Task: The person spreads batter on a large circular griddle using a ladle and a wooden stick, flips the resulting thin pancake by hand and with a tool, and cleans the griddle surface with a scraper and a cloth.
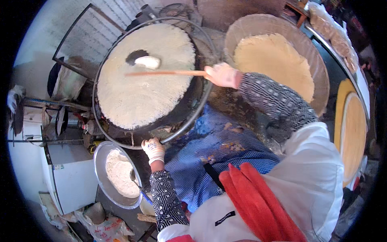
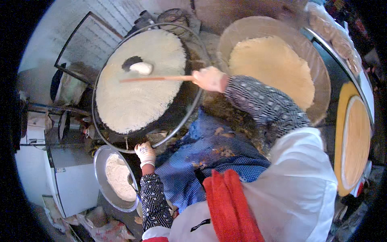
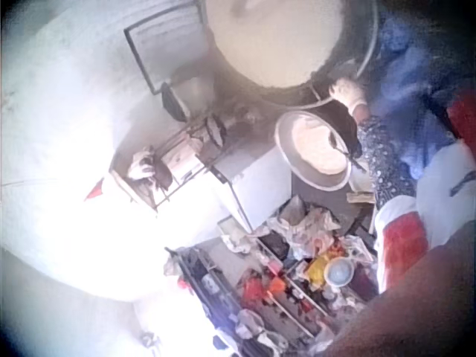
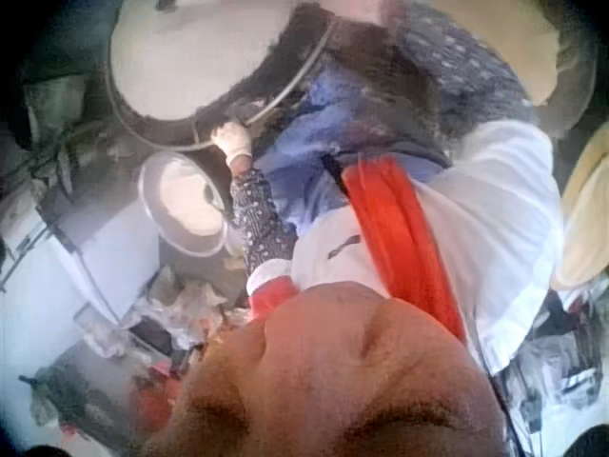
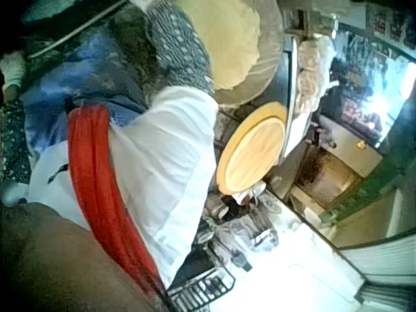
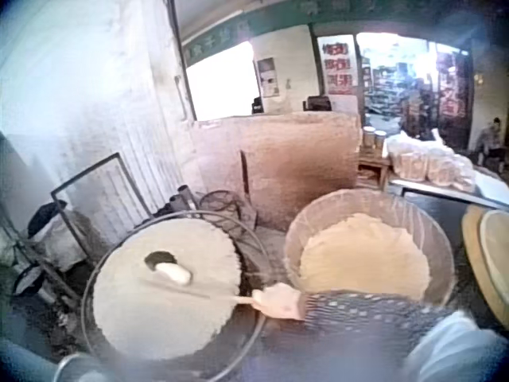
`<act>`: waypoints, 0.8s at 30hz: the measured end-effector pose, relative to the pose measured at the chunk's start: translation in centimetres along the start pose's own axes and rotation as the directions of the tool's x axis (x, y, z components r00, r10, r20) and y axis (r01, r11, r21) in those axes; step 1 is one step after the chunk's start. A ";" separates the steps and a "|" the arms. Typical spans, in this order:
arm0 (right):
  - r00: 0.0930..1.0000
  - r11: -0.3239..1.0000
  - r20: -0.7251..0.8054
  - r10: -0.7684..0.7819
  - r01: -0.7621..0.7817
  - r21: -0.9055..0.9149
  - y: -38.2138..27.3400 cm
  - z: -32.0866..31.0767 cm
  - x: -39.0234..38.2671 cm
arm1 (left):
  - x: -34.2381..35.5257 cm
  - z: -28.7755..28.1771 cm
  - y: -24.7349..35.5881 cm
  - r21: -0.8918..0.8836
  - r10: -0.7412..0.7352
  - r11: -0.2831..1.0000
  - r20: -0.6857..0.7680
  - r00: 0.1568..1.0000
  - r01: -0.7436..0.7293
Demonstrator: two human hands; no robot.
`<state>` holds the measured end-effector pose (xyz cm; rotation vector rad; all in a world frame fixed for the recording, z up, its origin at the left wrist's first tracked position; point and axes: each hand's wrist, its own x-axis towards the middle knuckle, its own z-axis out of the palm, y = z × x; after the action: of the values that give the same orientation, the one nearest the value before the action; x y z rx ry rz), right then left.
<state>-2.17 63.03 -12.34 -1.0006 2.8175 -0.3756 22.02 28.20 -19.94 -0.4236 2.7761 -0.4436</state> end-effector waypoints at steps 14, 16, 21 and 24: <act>0.975 0.964 0.185 0.122 -0.161 0.213 1.0 0.5 7.6 | 3.0 1.5 -11.5 0.165 0.056 0.984 0.048 0.997 -0.063; 0.974 0.876 0.223 -0.041 -0.073 0.477 0.0 2.9 6.1 | 4.0 1.0 -11.4 0.190 0.085 0.978 0.030 0.996 -0.089; 0.951 0.324 0.303 0.065 -0.307 0.895 -11.2 -2.3 -3.7 | 4.3 2.0 -13.4 0.077 0.096 0.993 -0.027 0.995 -0.094; 0.936 0.068 0.217 0.279 -0.245 0.967 -10.7 0.3 -6.1 | 3.7 2.6 -13.1 0.168 0.085 0.983 -0.070 0.994 -0.073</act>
<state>9.06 58.87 -9.49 -0.0837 1.7732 -1.8769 22.65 14.39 -18.74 -0.2620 2.7891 -0.6775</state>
